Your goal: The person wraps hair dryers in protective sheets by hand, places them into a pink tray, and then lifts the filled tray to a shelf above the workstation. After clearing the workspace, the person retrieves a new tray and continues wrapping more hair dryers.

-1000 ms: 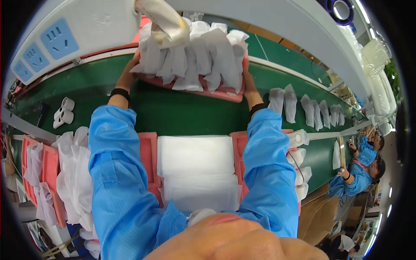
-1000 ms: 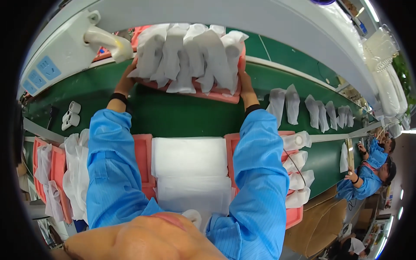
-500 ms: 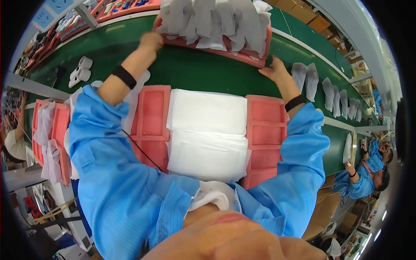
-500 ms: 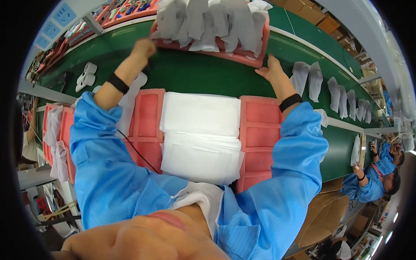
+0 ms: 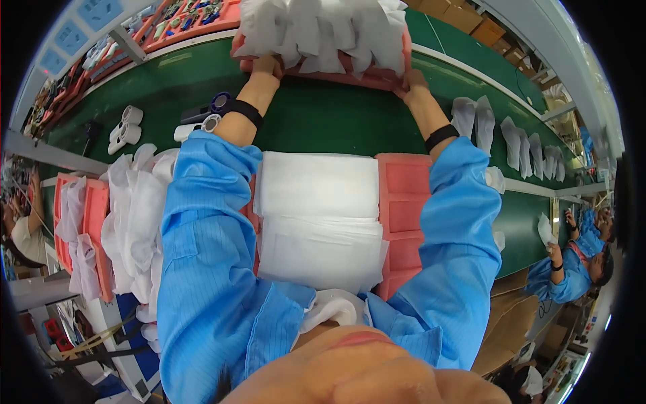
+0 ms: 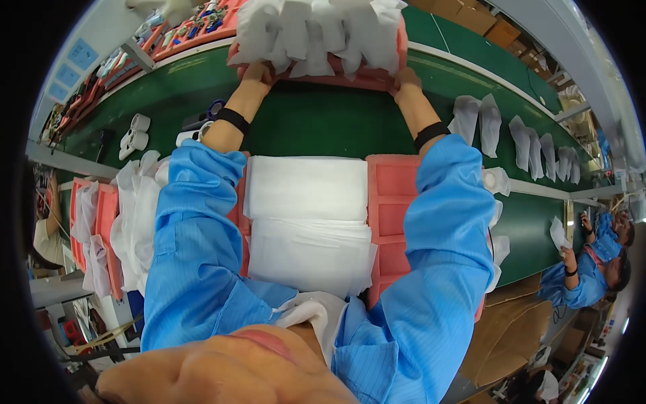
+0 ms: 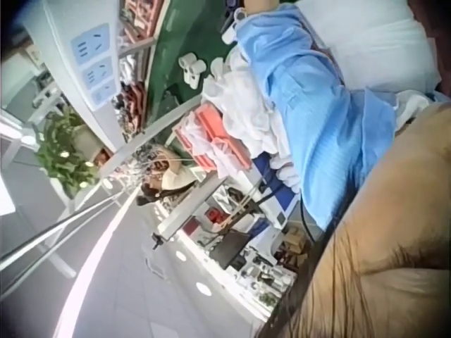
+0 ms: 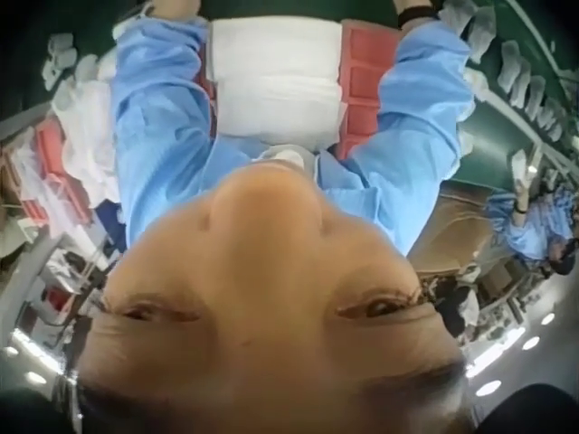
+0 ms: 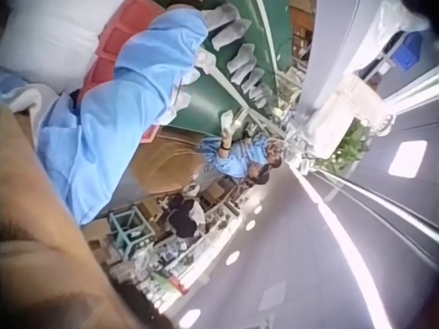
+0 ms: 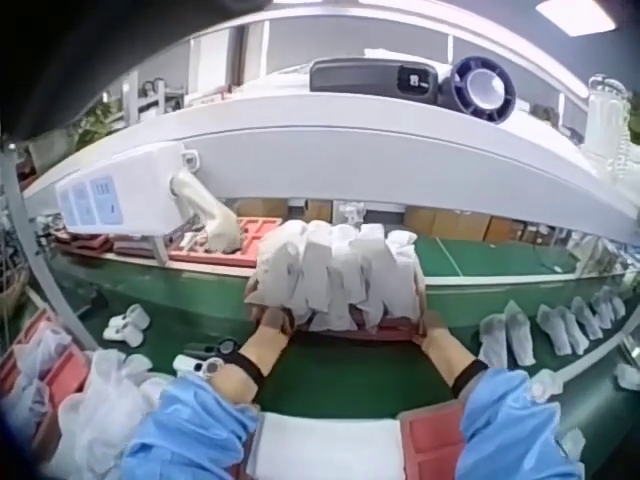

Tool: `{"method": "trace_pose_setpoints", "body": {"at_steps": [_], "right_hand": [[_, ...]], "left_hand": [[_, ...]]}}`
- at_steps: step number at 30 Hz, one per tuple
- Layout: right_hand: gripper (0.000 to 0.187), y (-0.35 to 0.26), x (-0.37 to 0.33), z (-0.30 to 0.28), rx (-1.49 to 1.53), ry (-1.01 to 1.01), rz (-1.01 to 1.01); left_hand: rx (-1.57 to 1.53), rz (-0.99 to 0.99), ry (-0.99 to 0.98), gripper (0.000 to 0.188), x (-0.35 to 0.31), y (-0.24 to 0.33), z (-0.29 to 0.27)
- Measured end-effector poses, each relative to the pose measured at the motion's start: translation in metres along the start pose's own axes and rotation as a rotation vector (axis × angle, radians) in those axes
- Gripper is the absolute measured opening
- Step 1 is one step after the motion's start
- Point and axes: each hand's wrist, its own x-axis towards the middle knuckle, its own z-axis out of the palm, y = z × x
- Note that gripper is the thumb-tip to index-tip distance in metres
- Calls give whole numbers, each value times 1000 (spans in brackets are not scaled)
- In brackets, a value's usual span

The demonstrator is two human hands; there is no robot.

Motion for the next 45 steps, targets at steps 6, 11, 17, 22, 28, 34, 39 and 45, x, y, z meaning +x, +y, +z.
{"method": "trace_pose_setpoints", "body": {"at_steps": [6, 11, 17, 22, 28, 34, 39, 45], "right_hand": [[10, -10, 124, -65, -919, -139, -881], [32, 10, 97, 43, -535, -77, -1076], [23, -7, 153, 45, -446, -189, -1550], [16, -33, 191, -18, -1309, -202, -1790], [27, -158, -11, -57, -2094, 169, -337], [37, -195, -106, -475, -1954, 616, -252], [91, -103, -59, -693, -1599, 813, -214], [89, -23, -60, -780, -1218, 714, -369]], "left_hand": [[-105, 57, -301, 10, 70, -36, 29], [1118, 953, -319, 17, 189, -3, -67], [718, 1008, -313, 22, 228, -18, -23], [1676, 1518, -347, 32, 195, -42, 13], [1337, 1101, -331, 25, 99, -35, 40], [396, -57, -307, 38, 27, -46, 135], [469, -38, -428, 63, -140, -25, 143], [682, 43, -496, 53, -264, -3, 132]]}}
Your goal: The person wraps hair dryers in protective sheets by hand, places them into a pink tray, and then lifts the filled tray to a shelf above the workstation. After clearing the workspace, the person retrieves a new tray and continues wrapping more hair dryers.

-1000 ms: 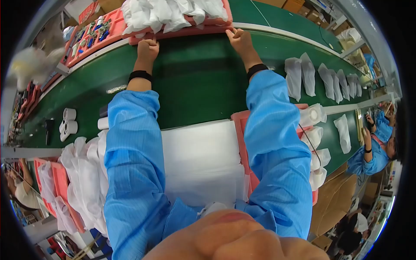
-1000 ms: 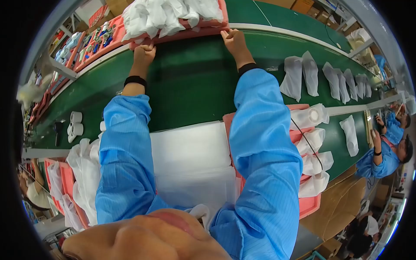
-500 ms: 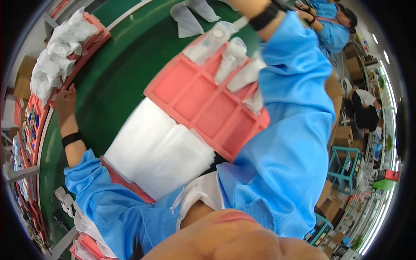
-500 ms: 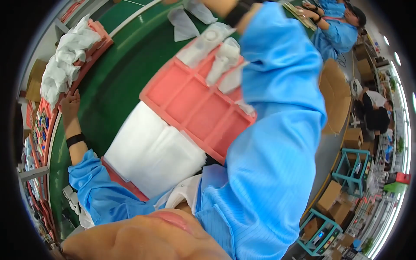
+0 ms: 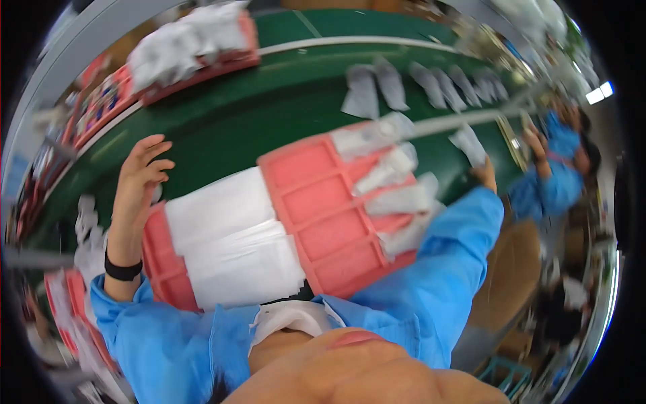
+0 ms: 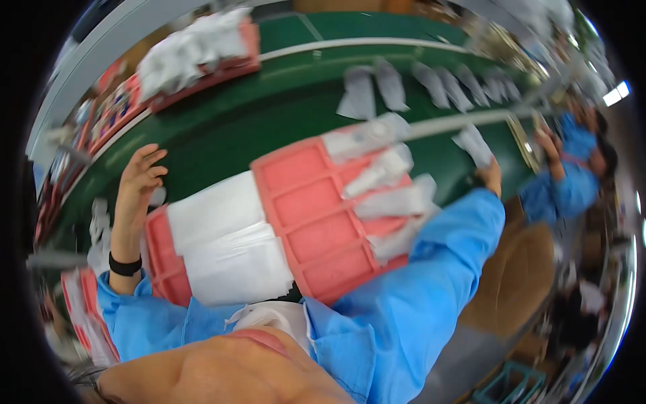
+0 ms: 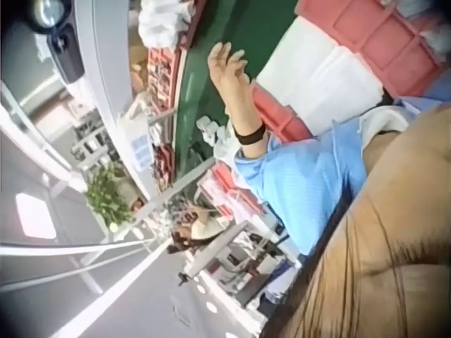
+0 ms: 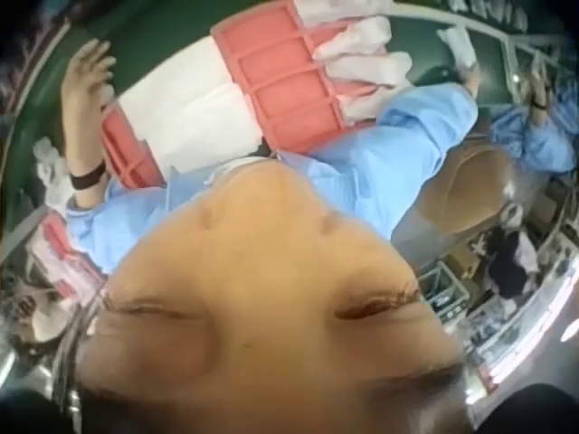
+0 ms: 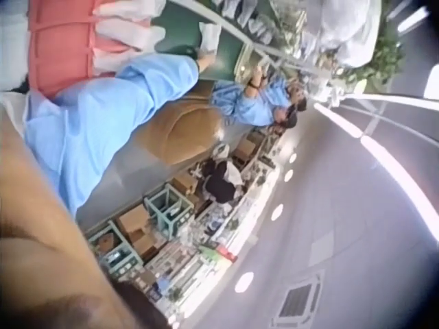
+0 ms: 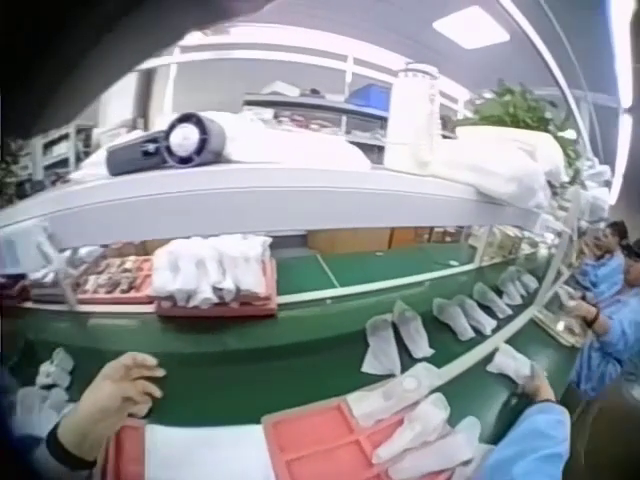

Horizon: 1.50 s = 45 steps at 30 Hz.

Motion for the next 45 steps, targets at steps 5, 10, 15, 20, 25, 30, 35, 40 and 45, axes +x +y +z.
{"method": "trace_pose_setpoints", "body": {"at_steps": [5, 10, 15, 20, 25, 30, 35, 40, 45], "right_hand": [[81, -62, -9, 34, -38, 267, -225], [83, -59, -18, 43, -316, 312, -114], [92, -22, 3, 23, 12, 447, -46], [82, -69, -27, 34, -212, 223, -40], [74, -163, -68, 35, 133, 114, 4], [62, -138, -46, -1, -25, 107, 74], [55, -251, -121, -109, 181, -184, 107], [41, -541, -217, -208, -70, -445, -249], [39, -736, -268, -125, 120, -594, -243]], "left_hand": [[51, 55, 209, 48, -69, -7, -20], [146, 174, 178, 42, -94, -36, -22], [157, 225, 197, 38, -94, -73, -54], [265, 245, 256, 34, -105, -77, -62], [460, 294, 198, 29, -109, -84, -46], [573, 479, 47, 24, -81, -97, -44], [816, 389, 75, 19, -68, -111, -62], [677, 366, -22, 19, -45, -146, -71], [593, 371, 12, 16, -40, -153, -80]]}}
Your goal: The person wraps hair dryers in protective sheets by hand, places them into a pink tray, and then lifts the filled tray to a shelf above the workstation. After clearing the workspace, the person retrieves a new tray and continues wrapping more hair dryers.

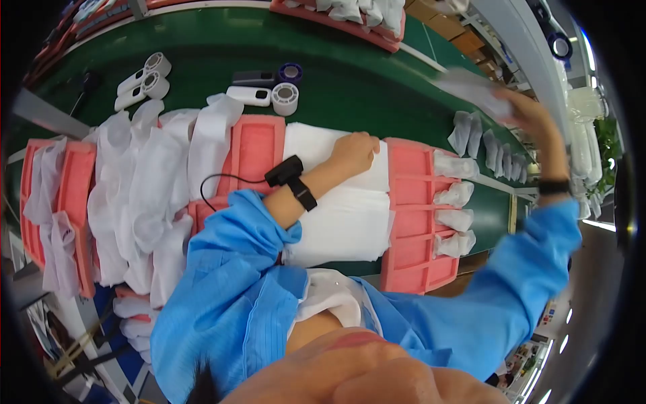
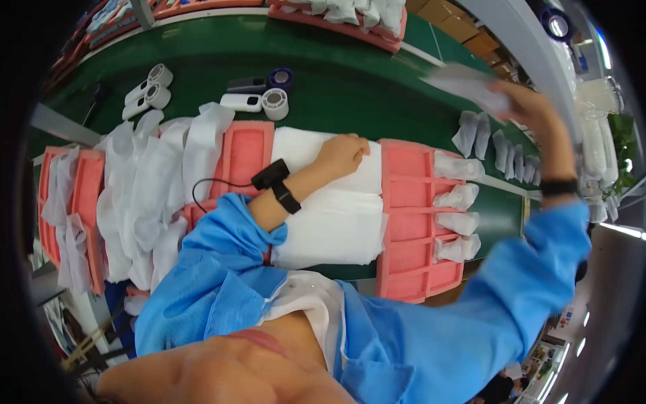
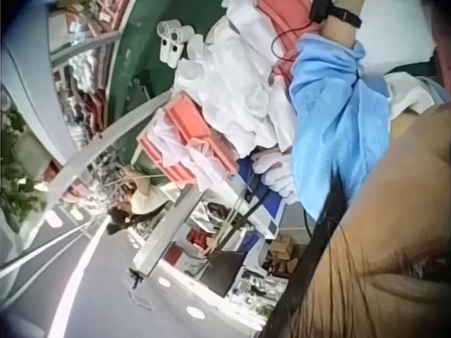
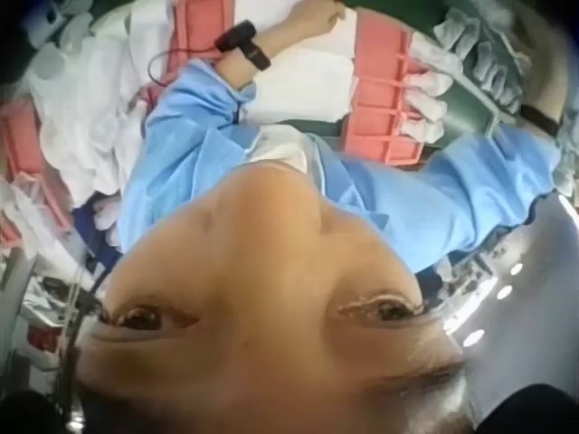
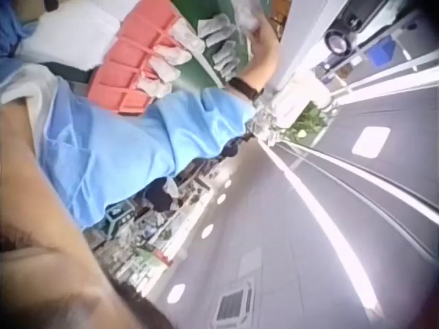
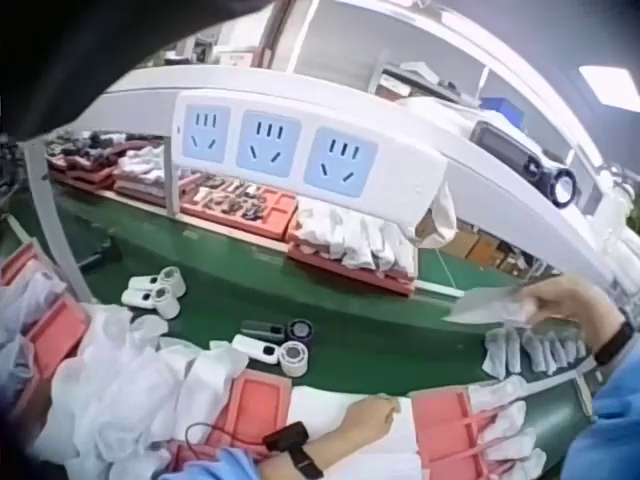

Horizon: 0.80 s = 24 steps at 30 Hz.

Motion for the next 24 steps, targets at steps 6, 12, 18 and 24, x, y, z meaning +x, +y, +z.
{"method": "trace_pose_setpoints", "body": {"at_steps": [6, 12, 18, 24], "right_hand": [[39, -58, 154, 154, 297, 24, -1145], [51, -181, 277, 245, 957, 54, -716], [54, -233, 320, 268, 528, 714, -792], [61, -175, 346, 277, -78, 1309, -673]], "left_hand": [[-40, 62, 31, 13, 4, -13, -4], [-2, -93, -39, 11, 11, -24, -12], [-653, 94, 713, 23, 13, -10, 0], [-306, 58, 237, 26, 25, -29, -18]]}}
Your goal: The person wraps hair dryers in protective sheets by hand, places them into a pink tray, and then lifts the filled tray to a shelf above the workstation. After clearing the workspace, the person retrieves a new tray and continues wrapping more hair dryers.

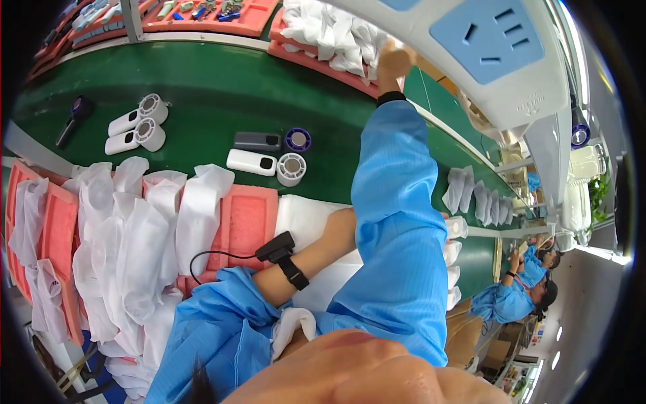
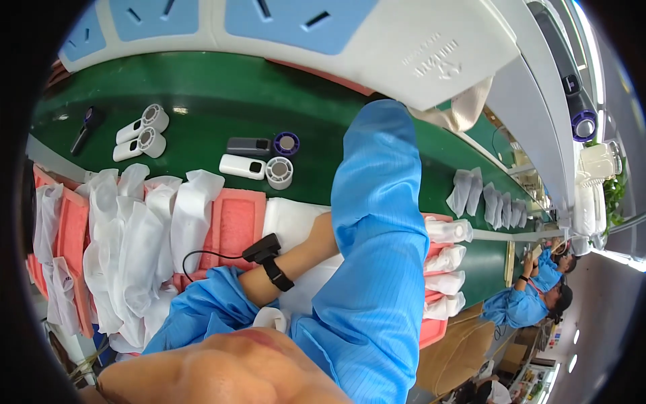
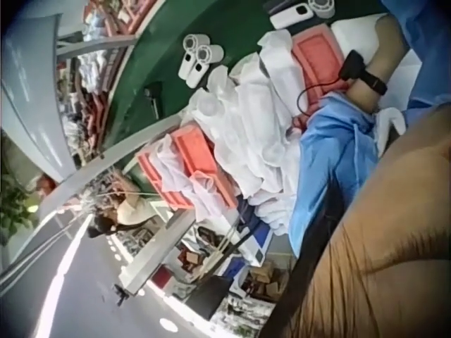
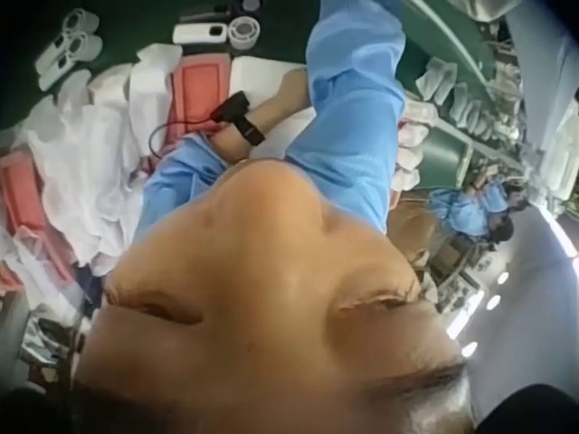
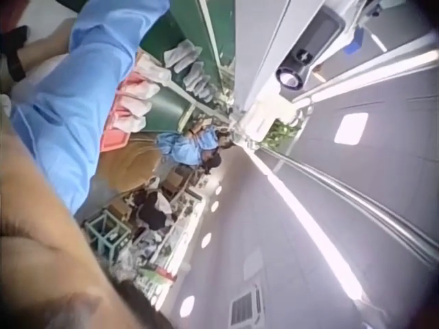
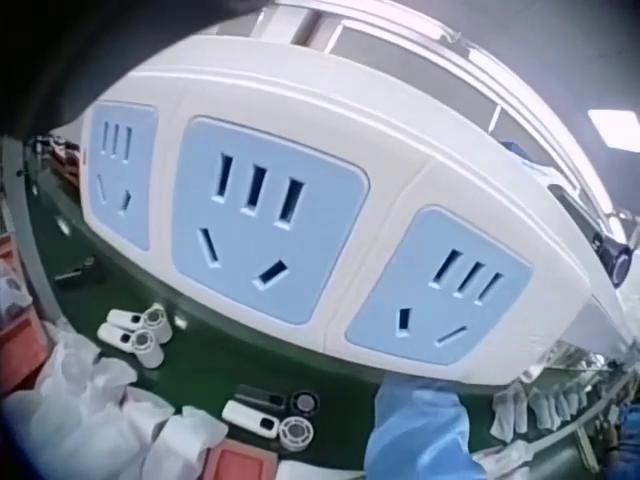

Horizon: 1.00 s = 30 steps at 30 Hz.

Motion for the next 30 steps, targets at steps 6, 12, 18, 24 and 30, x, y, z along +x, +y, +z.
{"method": "trace_pose_setpoints", "body": {"at_steps": [6, 12, 18, 24, 30], "right_hand": [[54, 102, -19, -1, -184, -408, 420], [52, 18, -26, 32, -61, -946, 524], [63, 111, 52, 80, -375, -765, 271], [48, 71, 25, 29, 199, -897, 103], [46, -32, -61, -127, 232, -896, -223]], "left_hand": [[111, -52, -154, 26, 0, -2, 7], [230, -159, -115, 25, -4, -14, -10], [91, -66, -122, 22, -18, -2, 12], [294, -223, -242, 8, -20, 7, -3], [247, -195, -213, 12, -25, -15, -9]]}}
